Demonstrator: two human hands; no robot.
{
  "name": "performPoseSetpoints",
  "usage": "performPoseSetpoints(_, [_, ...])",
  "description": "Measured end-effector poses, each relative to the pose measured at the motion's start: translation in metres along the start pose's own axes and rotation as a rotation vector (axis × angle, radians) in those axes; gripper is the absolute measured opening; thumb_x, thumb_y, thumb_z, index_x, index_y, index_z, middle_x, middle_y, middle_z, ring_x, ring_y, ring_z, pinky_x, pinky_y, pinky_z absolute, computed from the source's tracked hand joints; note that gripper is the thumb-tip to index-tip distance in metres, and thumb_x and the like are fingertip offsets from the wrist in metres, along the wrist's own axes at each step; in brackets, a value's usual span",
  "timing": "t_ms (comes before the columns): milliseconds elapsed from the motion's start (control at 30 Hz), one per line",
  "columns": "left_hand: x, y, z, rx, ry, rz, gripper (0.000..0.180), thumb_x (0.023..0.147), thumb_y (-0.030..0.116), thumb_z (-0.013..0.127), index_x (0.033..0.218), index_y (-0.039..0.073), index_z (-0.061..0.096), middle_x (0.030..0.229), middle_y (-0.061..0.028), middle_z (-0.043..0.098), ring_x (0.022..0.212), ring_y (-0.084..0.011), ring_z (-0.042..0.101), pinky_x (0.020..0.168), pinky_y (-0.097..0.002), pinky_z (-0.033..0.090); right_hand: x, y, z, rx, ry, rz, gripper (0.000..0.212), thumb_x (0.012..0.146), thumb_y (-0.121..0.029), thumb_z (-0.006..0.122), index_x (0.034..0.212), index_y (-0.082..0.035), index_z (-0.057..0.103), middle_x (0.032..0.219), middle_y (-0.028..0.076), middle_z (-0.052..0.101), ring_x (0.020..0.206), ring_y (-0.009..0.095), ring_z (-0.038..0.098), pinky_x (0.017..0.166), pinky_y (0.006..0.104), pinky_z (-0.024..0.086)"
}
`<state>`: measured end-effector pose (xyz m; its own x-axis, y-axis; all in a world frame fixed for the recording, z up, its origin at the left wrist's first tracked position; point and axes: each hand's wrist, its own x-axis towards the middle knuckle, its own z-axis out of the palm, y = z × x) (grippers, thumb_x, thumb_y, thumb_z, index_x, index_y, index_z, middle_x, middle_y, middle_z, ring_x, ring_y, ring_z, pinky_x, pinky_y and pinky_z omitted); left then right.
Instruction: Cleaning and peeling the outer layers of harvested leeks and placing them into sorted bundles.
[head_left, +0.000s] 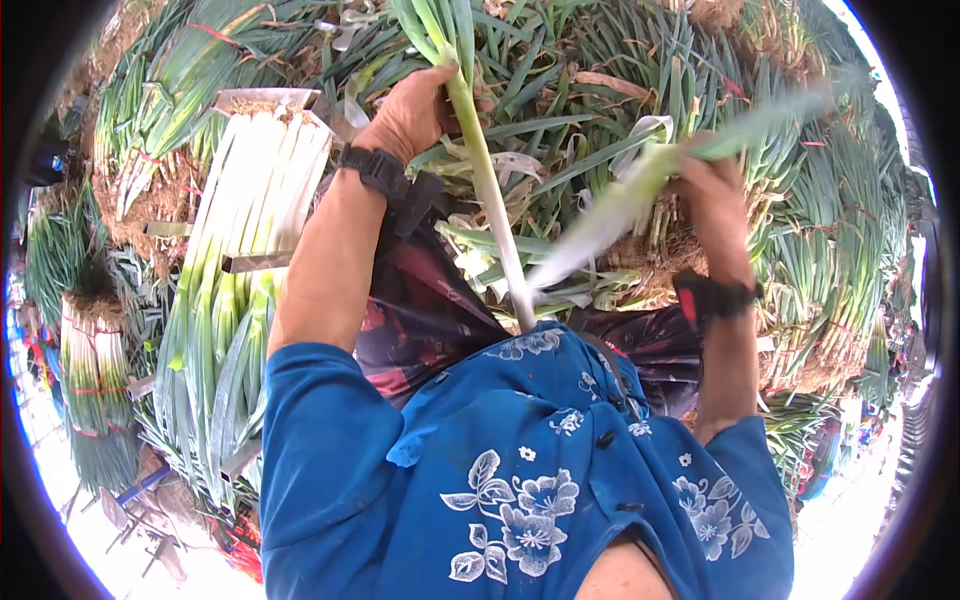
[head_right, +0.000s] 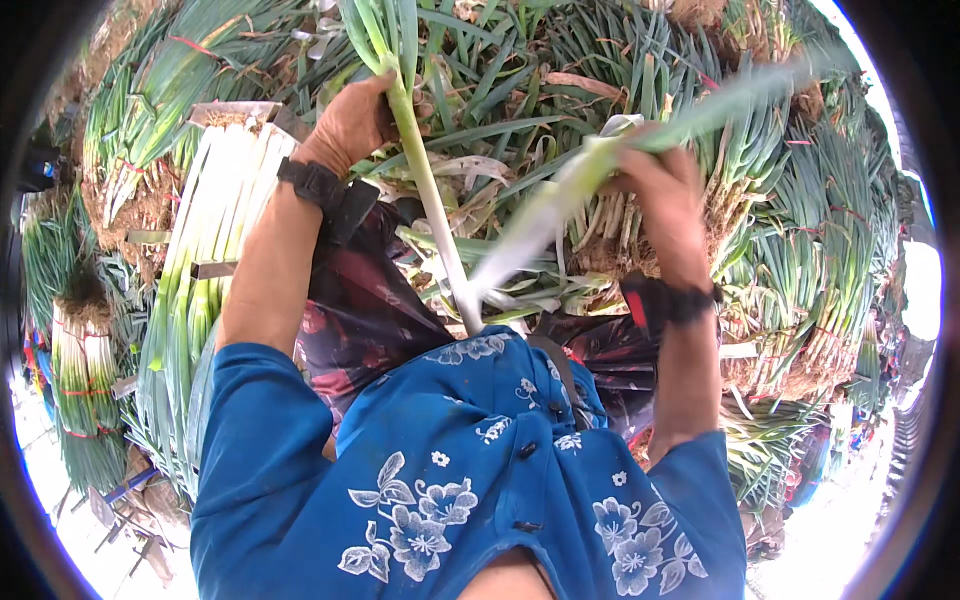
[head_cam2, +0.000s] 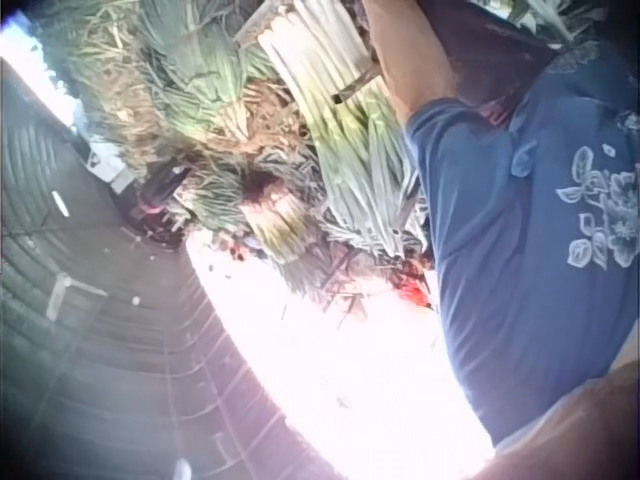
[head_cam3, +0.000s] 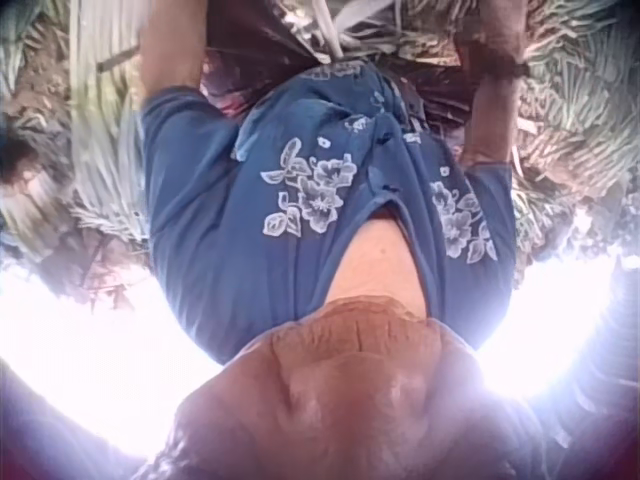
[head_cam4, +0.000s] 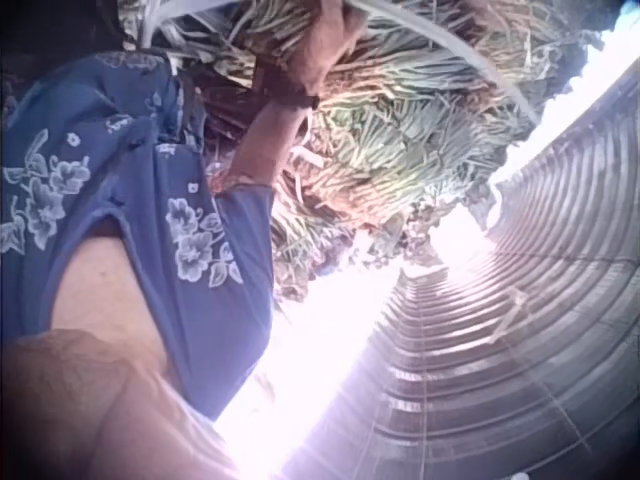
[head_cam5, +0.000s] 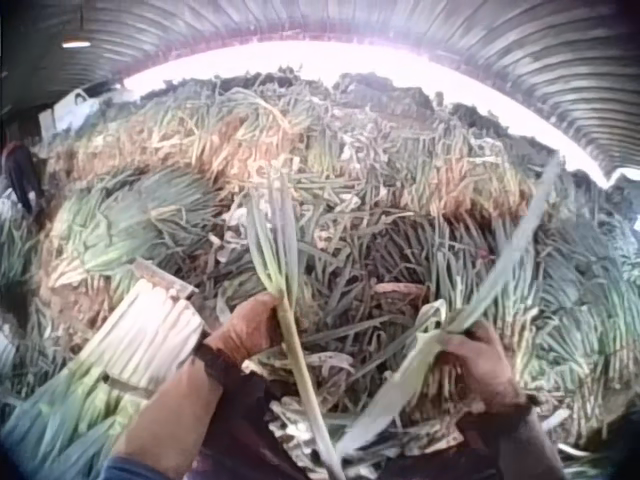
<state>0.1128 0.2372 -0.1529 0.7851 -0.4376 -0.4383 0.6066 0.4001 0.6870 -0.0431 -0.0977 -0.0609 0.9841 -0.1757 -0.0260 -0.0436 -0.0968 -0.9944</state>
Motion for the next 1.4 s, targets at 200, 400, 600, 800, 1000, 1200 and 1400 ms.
performPoseSetpoints(200, [-0.003, -0.005, 0.012, 0.05, -0.042, 0.029, 0.036, 0.103, 0.025, 0.056, 0.129, 0.0, 0.053, 0.112, -0.0148, 0.064, 0.111, -0.0328, 0.066, 0.094, -0.0477, 0.058, 0.055, 0.061, 0.097, -0.501, -0.238, 0.153, 0.055, 0.089, -0.037, 0.07, 0.13, -0.002, 0.059, 0.096, 0.014, 0.07, 0.088, 0.02, 0.066, 0.079, 0.0334, 0.054])
performPoseSetpoints(400, [0.013, -0.009, -0.002, 0.011, 0.015, 0.09, 0.034, 0.097, 0.017, 0.066, 0.125, -0.001, 0.058, 0.108, -0.0135, 0.066, 0.102, -0.0295, 0.067, 0.088, -0.0455, 0.059, 0.053, 0.061, 0.184, -0.546, -0.23, 0.045, 0.043, 0.083, -0.029, 0.072, 0.117, -0.004, 0.062, 0.095, 0.016, 0.071, 0.092, 0.03, 0.069, 0.082, 0.04, 0.053])
performPoseSetpoints(600, [0.014, -0.012, 0.002, -0.046, 0.109, 0.133, 0.033, 0.095, 0.014, 0.069, 0.124, 0.001, 0.061, 0.106, -0.0108, 0.067, 0.096, -0.0264, 0.068, 0.086, -0.0415, 0.059, 0.055, 0.068, 0.199, -0.632, -0.069, -0.052, 0.035, 0.08, -0.021, 0.072, 0.108, -0.002, 0.061, 0.089, 0.013, 0.07, 0.083, 0.023, 0.067, 0.076, 0.0345, 0.052])
performPoseSetpoints(800, [0.019, -0.013, -0.005, -0.057, 0.106, 0.146, 0.033, 0.094, 0.014, 0.07, 0.124, 0.002, 0.062, 0.104, -0.0101, 0.067, 0.093, -0.025, 0.068, 0.082, -0.0406, 0.059, 0.062, 0.078, 0.204, -0.462, -0.071, -0.028, 0.024, 0.078, -0.018, 0.073, 0.091, 0.0, 0.064, 0.08, 0.012, 0.069, 0.075, 0.023, 0.067, 0.073, 0.0341, 0.052])
performPoseSetpoints(1000, [0.018, -0.009, -0.006, -0.079, 0.188, 0.146, 0.033, 0.095, 0.017, 0.069, 0.121, 0.0, 0.057, 0.102, -0.0137, 0.065, 0.096, -0.029, 0.068, 0.077, -0.0496, 0.061, 0.037, 0.064, 0.209, -0.683, -0.264, -0.375, 0.016, 0.075, -0.009, 0.071, 0.089, -0.006, 0.064, 0.083, 0.016, 0.068, 0.076, 0.033, 0.067, 0.072, 0.0374, 0.053])
performPoseSetpoints(1200, [0.023, 0.009, -0.006, -0.139, 0.322, 0.333, 0.029, 0.101, 0.025, 0.06, 0.118, 0.002, 0.051, 0.094, -0.0135, 0.062, 0.09, -0.0297, 0.066, 0.077, -0.0501, 0.058, 0.022, 0.049, 0.168, -0.021, -0.267, -0.328, 0.013, 0.081, 0.002, 0.069, 0.088, -0.006, 0.06, 0.091, 0.005, 0.067, 0.086, 0.024, 0.071, 0.074, 0.0344, 0.054])
performPoseSetpoints(1400, [0.035, 0.028, -0.051, -0.305, 0.644, 0.624, 0.025, 0.103, 0.03, 0.054, 0.113, 0.007, 0.048, 0.084, -0.0085, 0.055, 0.063, -0.0224, 0.056, 0.059, -0.0423, 0.05, -0.005, 0.031, 0.095, 0.741, -0.1, 0.178, 0.013, 0.091, -0.012, 0.067, 0.097, -0.009, 0.055, 0.089, 0.009, 0.067, 0.084, 0.023, 0.069, 0.082, 0.0377, 0.053])
